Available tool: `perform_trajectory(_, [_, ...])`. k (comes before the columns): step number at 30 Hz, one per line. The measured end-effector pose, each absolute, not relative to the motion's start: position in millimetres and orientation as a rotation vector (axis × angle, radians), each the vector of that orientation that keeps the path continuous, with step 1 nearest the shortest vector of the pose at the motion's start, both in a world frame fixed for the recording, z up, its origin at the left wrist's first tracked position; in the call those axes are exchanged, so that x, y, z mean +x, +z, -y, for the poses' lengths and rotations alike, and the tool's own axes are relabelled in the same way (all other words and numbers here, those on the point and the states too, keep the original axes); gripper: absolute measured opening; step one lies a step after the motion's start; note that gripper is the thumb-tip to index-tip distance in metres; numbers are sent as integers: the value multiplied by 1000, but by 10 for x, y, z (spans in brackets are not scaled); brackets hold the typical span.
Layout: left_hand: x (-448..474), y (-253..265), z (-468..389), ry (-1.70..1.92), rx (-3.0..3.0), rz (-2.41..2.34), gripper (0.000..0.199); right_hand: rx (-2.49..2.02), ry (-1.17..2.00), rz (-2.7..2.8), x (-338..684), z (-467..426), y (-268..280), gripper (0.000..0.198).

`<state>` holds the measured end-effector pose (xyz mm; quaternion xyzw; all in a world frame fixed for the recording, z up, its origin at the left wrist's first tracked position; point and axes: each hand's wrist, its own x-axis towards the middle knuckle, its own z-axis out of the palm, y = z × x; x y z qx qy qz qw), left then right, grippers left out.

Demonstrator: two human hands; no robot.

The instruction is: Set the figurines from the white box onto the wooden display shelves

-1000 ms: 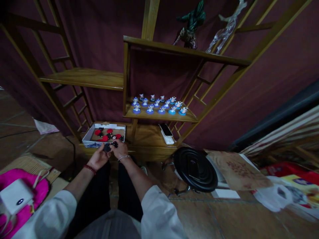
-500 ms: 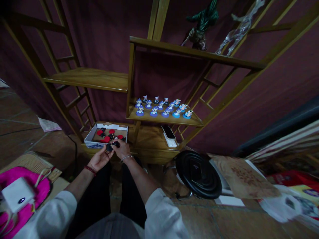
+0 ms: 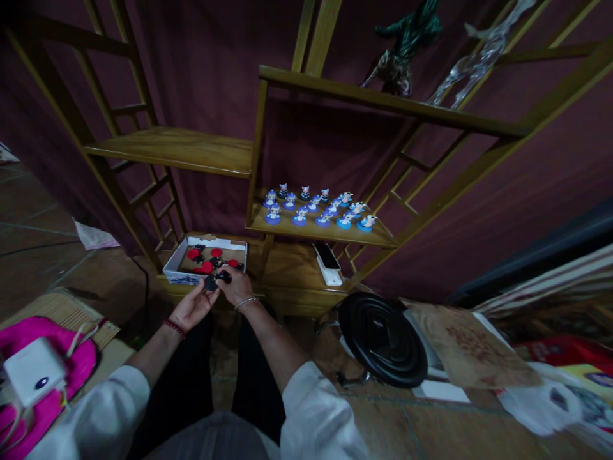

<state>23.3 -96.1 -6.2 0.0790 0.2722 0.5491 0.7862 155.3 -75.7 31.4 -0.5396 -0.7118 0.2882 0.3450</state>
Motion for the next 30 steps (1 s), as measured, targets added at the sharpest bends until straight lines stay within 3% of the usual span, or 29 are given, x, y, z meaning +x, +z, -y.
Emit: perform_trajectory(30, [232, -196, 892, 1147, 174, -556, 21, -1219, 734, 2160, 1627, 619, 503, 27])
